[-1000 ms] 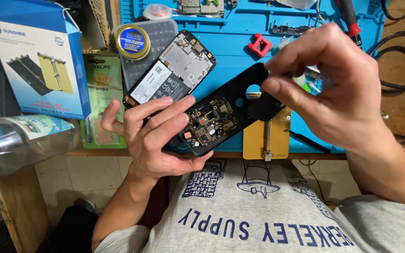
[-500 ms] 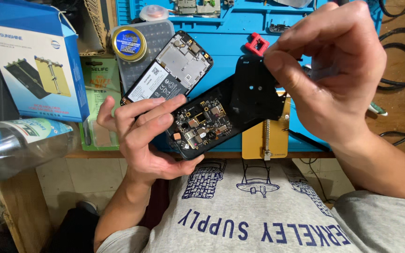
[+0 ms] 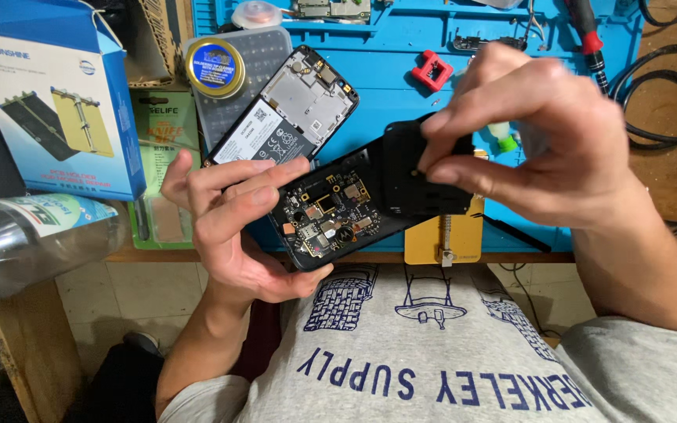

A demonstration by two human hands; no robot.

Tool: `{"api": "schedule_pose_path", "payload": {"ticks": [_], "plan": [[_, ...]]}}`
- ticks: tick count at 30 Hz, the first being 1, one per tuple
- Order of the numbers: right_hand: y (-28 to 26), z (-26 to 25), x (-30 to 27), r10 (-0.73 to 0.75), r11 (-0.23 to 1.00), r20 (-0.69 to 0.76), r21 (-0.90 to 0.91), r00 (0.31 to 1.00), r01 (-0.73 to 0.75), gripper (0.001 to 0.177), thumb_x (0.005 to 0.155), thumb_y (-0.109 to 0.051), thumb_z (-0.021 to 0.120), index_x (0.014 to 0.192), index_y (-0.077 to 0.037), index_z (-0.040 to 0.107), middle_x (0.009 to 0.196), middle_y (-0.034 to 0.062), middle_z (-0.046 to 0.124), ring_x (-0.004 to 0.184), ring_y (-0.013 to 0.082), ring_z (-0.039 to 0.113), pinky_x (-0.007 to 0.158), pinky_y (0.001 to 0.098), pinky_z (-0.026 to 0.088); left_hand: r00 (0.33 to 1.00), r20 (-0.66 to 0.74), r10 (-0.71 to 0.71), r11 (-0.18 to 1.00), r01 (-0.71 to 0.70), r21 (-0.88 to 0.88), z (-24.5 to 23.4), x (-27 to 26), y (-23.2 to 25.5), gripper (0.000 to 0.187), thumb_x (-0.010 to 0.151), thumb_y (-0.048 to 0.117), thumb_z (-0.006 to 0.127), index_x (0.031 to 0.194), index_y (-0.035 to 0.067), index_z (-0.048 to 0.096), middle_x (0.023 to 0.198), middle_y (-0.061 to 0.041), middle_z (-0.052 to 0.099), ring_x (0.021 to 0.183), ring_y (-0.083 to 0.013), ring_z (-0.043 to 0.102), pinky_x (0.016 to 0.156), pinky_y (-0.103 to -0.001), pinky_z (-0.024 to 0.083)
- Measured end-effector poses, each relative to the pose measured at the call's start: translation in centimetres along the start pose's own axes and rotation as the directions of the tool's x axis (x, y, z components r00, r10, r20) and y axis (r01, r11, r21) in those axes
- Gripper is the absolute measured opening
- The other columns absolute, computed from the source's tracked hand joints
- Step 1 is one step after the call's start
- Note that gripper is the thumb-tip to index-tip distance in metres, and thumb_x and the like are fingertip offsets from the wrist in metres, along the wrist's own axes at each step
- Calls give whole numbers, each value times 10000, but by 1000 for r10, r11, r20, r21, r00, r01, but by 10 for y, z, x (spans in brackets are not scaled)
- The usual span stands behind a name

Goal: The person cleans a small electronic component using a toothbrush and a cotton swab. They then handle a disassembled smartphone, placing the component and other parts into the phone's chassis.

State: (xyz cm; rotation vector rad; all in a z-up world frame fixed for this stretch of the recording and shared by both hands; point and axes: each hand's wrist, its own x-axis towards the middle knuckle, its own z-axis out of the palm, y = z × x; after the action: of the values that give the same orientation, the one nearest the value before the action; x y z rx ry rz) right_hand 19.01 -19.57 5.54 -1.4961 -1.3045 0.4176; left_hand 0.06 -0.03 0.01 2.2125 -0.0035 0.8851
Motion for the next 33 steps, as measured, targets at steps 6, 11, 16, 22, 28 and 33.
{"api": "schedule_pose_path", "payload": {"ticks": [6,11,16,22,28,33], "plan": [[-2,-4,1,-69,972,170,-212,983,105,230,957,-59,651,1161,-42,546,1050,78,626,981,258,587,946,420,358,1000,10,13,1000,-13,-3,0,0,-1,504,857,563,551,1147,181,396,1029,-111,745,1043,-204,576,1160,-434,136],[-12,-3,5,-2,938,221,-337,975,78,399,948,-279,622,1242,-36,506,1385,228,496,1243,391,479,1113,507,372,1000,15,1,1000,-1,1,-1,-1,-1,496,851,546,576,1141,196,380,1066,-102,732,1034,-220,588,1159,-440,136],[-10,-6,7,8,926,291,-363,957,103,671,807,-483,693,1253,-14,517,1352,193,537,1256,366,526,1073,494,394,1000,-1,5,1000,-5,-21,-2,-1,-2,503,854,547,563,1158,183,395,1064,-111,734,1039,-215,592,1175,-425,130],[-9,-9,19,30,859,363,-485,931,162,638,842,-473,714,1271,-36,536,1317,111,611,1177,318,571,940,435,362,1000,19,1,998,-2,69,-10,0,3,539,871,571,563,1162,148,401,1080,-94,746,1056,-202,590,1172,-420,120],[5,-9,56,-7,862,440,-452,898,229,656,839,-468,746,1289,-36,543,1271,107,620,1029,319,549,845,426,354,989,-49,-140,963,147,226,-19,-5,-6,777,701,673,589,1139,33,621,1099,-97,634,1092,-180,561,1161,-365,94],[22,1,85,-70,936,485,-271,872,226,671,819,-378,789,1287,28,532,1204,173,595,1125,369,583,894,449,445,987,-83,-137,938,156,309,-26,-8,-8,741,811,608,616,1273,79,381,1157,-126,702,1212,-217,479,1157,-408,121]]}}
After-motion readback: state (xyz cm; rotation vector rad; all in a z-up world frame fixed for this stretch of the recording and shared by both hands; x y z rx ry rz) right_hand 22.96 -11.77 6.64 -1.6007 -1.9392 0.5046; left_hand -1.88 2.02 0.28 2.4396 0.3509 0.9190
